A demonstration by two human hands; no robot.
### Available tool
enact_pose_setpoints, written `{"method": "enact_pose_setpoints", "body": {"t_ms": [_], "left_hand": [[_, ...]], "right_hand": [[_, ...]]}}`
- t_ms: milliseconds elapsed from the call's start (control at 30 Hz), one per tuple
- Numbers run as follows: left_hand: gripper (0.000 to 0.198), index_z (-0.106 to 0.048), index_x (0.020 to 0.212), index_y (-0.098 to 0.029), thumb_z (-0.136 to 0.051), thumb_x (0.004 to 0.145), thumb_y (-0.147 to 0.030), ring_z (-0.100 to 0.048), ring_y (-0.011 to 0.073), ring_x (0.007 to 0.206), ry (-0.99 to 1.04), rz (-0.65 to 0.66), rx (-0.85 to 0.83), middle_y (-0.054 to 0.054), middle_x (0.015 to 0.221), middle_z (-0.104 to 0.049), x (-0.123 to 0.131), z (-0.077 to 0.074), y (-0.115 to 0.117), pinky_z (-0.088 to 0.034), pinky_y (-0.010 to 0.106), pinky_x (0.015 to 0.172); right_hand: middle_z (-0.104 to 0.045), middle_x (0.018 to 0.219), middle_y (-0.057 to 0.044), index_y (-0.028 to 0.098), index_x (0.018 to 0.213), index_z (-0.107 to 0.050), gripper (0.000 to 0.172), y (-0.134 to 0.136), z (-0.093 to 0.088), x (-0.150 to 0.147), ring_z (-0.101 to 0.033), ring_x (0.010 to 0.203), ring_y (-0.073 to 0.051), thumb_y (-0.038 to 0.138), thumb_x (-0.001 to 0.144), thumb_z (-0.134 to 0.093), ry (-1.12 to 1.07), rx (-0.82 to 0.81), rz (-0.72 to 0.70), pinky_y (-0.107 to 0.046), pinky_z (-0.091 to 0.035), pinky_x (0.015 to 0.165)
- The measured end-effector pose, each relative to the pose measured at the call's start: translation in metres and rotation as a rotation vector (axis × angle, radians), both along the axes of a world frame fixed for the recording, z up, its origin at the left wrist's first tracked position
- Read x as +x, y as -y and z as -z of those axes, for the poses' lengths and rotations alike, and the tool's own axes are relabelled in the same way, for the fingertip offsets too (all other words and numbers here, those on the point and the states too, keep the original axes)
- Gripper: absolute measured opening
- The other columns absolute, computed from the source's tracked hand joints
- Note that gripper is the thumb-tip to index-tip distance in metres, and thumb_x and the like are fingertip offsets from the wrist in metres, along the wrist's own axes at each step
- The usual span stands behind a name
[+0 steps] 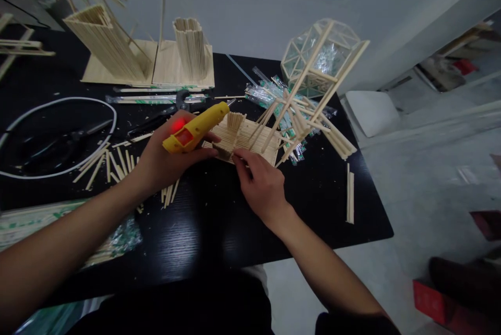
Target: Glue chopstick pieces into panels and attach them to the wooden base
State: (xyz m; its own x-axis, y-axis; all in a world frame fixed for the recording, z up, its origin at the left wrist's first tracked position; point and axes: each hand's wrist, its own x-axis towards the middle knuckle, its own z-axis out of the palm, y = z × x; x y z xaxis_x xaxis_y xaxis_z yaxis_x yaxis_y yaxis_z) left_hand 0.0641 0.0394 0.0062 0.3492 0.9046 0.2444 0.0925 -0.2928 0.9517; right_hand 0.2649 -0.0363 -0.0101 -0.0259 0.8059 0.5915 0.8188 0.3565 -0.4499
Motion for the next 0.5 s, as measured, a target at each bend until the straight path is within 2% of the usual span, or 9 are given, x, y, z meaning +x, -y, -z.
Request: {"method": "enact_pose_setpoints", "body": {"t_ms": [267, 500], "left_hand": [[0.043, -0.050, 0.102, -0.024, -0.082, 0.074, -0.017, -0.077, 0.0200, 0.086, 0.089, 0.060, -0.115, -0.001, 0.091, -0.075, 0.012, 0.000, -0.003, -0.063, 0.035, 0.082], [0.047, -0.046, 0.101, -0.024, -0.082, 0.071, -0.014, -0.078, 0.0199, 0.083, 0.085, 0.028, -0.164, -0.003, 0.088, -0.073, 0.016, 0.003, -0.003, -0.064, 0.033, 0.079]], "right_hand": [[-0.082, 0.093, 0.000, 0.024, 0.102, -0.075, 0.010, -0.002, 0.002, -0.002, -0.080, 0.075, -0.016, 0.018, 0.096, -0.070, -0.189, -0.097, -0.015, -0.025, -0.066, 0.072], [-0.083, 0.093, 0.000, 0.025, 0.101, -0.078, 0.012, -0.003, 0.005, -0.002, -0.080, 0.075, -0.017, 0.021, 0.097, -0.068, -0.195, -0.110, 0.005, -0.029, -0.068, 0.074]]}}
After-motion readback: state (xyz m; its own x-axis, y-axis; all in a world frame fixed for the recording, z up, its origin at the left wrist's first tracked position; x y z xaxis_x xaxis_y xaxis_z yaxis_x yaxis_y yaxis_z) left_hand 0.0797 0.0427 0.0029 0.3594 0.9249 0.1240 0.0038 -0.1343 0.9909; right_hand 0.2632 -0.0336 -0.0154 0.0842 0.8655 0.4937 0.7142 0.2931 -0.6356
